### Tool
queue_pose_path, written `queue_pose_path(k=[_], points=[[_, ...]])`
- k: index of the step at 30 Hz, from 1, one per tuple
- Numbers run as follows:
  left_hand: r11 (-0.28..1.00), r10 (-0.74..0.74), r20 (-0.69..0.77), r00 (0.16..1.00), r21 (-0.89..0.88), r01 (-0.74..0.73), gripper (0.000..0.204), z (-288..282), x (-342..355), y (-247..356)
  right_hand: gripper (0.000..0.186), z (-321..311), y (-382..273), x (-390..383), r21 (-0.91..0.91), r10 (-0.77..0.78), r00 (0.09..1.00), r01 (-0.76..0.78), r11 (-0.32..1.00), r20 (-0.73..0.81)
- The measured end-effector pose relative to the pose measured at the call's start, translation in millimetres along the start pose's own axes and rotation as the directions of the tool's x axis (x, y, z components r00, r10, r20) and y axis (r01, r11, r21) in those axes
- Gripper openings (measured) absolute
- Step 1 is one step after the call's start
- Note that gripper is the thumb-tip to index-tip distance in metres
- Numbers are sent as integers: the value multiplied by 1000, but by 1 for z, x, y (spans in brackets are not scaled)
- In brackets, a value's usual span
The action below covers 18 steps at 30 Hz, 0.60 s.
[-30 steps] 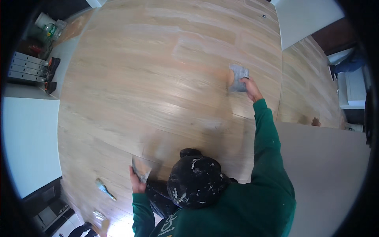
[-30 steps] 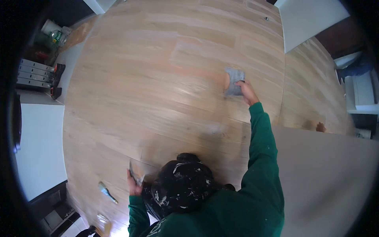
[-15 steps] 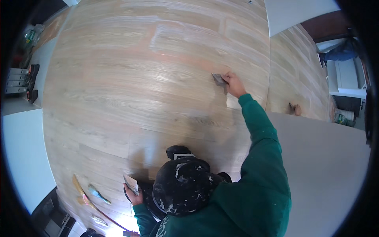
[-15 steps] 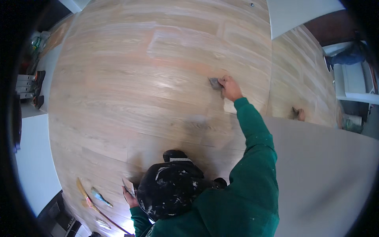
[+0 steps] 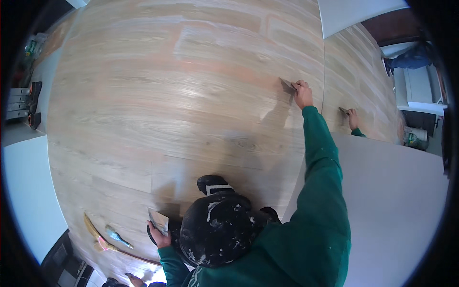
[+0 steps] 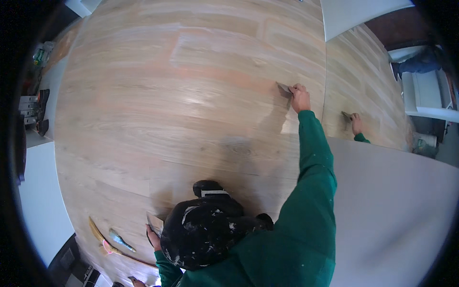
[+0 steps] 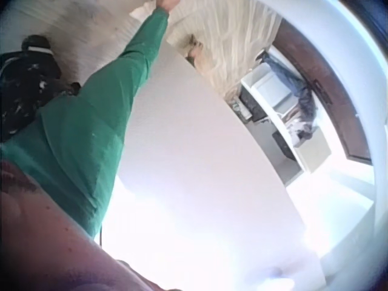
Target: The person fills gaps in the wooden floorboards using wood filler and metal scrapers, spreading the material along the seams between the boards.
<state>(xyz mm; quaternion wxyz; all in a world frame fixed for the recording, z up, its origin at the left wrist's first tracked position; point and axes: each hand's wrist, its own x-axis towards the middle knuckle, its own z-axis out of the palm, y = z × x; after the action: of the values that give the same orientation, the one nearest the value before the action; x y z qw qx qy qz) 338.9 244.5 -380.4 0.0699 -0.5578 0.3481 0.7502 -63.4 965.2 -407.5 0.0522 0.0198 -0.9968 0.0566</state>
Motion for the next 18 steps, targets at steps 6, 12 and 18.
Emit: queue_pose_path(k=[6,12,18], points=[[997,62,-19,998,-40,-63,53,1,-9,2,38,12,30,-44,25,18,999,-19,999,52],[991,49,20,999,124,-52,56,53,-19,13,44,10,52,-54,-50,123,990,-127,991,-71],[990,73,186,980,-134,-48,58,101,-1,23,38,-20,28,-67,105,80,995,-87,991,64]])
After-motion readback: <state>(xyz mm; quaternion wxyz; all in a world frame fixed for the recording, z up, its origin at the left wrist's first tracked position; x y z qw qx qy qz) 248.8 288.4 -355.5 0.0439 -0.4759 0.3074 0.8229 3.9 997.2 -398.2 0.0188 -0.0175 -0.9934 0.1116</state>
